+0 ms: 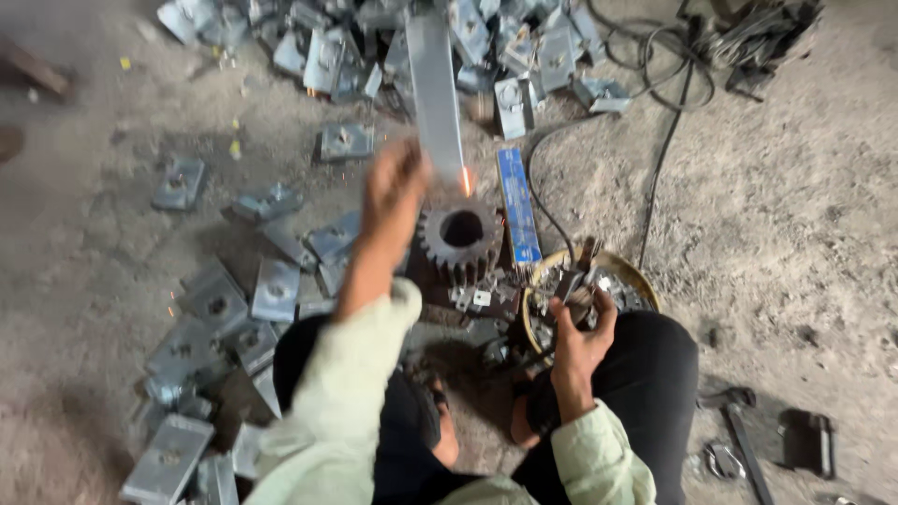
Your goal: The person sits on the floor and uses a welding torch to attach small metal pieces to larger rectangular metal plates. They pick up plates from a pile, position them on a gear-like fixture, weld the small pieces, and then place the finished plates back into the pile.
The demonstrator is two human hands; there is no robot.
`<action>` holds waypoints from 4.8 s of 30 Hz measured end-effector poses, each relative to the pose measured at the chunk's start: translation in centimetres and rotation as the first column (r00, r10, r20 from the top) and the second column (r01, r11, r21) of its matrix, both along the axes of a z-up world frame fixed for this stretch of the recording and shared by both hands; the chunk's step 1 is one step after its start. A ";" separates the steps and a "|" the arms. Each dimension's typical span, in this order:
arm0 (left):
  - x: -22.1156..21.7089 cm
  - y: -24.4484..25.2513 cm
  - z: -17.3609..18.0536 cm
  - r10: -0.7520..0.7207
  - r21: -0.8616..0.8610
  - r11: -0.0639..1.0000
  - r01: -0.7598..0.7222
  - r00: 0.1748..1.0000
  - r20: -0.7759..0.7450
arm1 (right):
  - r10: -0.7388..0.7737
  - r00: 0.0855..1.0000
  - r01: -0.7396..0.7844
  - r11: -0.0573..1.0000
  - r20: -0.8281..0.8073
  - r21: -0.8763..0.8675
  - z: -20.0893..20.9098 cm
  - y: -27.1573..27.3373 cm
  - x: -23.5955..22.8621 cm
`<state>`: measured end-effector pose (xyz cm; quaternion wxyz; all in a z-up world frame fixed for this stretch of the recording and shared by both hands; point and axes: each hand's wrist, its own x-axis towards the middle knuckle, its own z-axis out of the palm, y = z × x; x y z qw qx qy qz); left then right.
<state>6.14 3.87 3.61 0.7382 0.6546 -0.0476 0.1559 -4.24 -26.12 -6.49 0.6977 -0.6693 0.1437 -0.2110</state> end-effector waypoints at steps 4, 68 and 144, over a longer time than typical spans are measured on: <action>13.7 8.1 0.7 0.096 0.287 0.952 -0.105 0.994 0.047 | 0.042 0.999 -0.043 0.987 -0.009 -0.155 0.1 0.5 -1.0; -34.6 15.2 -41.6 -0.007 -0.308 0.223 -0.925 0.314 -0.949 | 0.438 0.873 -0.272 0.804 -0.216 0.529 1.0 3.8 -0.4; -7.9 -7.7 -31.5 0.441 0.854 0.512 0.097 0.823 -0.358 | 0.297 0.944 -0.017 0.484 -0.146 0.875 4.3 -1.1 -2.3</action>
